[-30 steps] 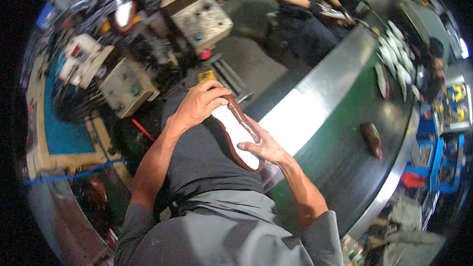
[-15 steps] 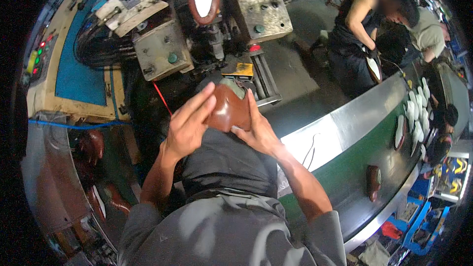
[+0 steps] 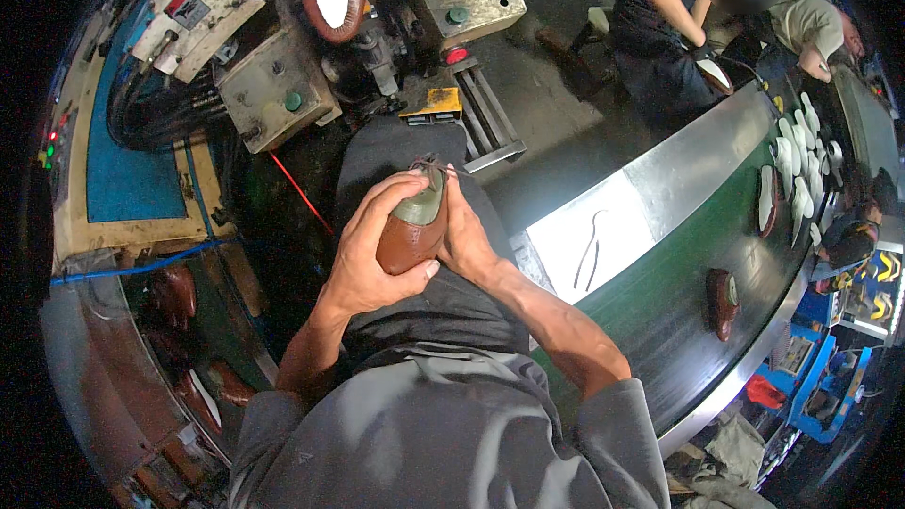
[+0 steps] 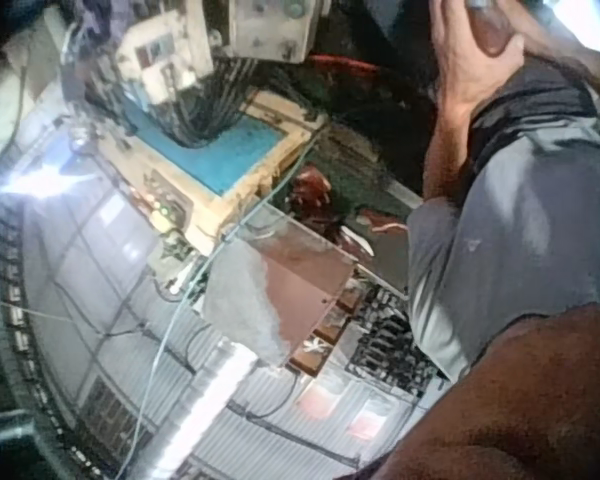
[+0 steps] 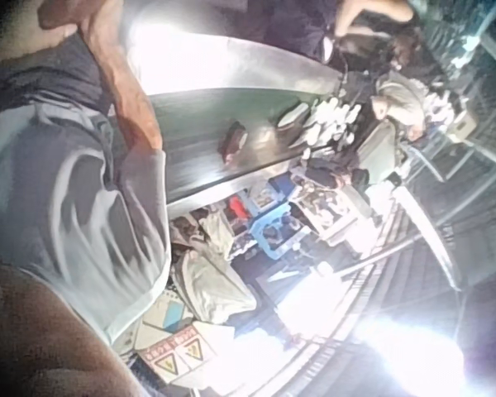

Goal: Insert a shoe into a toe lasting machine to shape the front part of the shoe.

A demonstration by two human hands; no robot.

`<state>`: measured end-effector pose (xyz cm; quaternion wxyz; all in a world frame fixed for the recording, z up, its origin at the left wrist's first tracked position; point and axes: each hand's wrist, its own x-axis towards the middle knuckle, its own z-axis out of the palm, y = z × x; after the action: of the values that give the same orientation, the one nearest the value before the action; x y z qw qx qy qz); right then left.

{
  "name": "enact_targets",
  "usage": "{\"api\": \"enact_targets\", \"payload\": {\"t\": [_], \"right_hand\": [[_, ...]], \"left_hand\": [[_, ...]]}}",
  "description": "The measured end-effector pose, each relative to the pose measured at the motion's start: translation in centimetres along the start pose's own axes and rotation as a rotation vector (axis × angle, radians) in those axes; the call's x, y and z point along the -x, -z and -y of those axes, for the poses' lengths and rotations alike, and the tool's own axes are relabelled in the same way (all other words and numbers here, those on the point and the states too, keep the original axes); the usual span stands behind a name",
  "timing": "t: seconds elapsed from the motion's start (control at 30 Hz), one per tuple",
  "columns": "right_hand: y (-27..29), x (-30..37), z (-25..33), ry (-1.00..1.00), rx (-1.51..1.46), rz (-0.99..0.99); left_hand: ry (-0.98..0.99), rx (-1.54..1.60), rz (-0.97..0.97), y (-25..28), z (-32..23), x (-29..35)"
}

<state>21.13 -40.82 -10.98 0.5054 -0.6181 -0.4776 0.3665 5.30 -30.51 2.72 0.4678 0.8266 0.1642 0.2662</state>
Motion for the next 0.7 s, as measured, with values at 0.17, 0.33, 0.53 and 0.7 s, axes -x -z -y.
{"api": "enact_targets", "payload": {"t": [0.17,0.33,0.53,0.7], "right_hand": [[0.1,-0.3,1.2,-0.284,-0.242,0.058],[-0.1,0.1,0.4,-0.227,-0.118,0.069],[0.6,-0.2,-0.6,0.034,0.241,-0.029],[5.8,-4.2,6.8,-0.001,-0.03,0.277]], "left_hand": [[-0.021,0.012,-0.033,-0.3,0.0,0.3],[-0.048,0.015,-0.06,-0.6,0.0,0.3],[-0.042,0.058,-0.027,0.1,0.8,-1.1],[0.035,0.304,0.005,4.8,2.8,-6.1]]}}
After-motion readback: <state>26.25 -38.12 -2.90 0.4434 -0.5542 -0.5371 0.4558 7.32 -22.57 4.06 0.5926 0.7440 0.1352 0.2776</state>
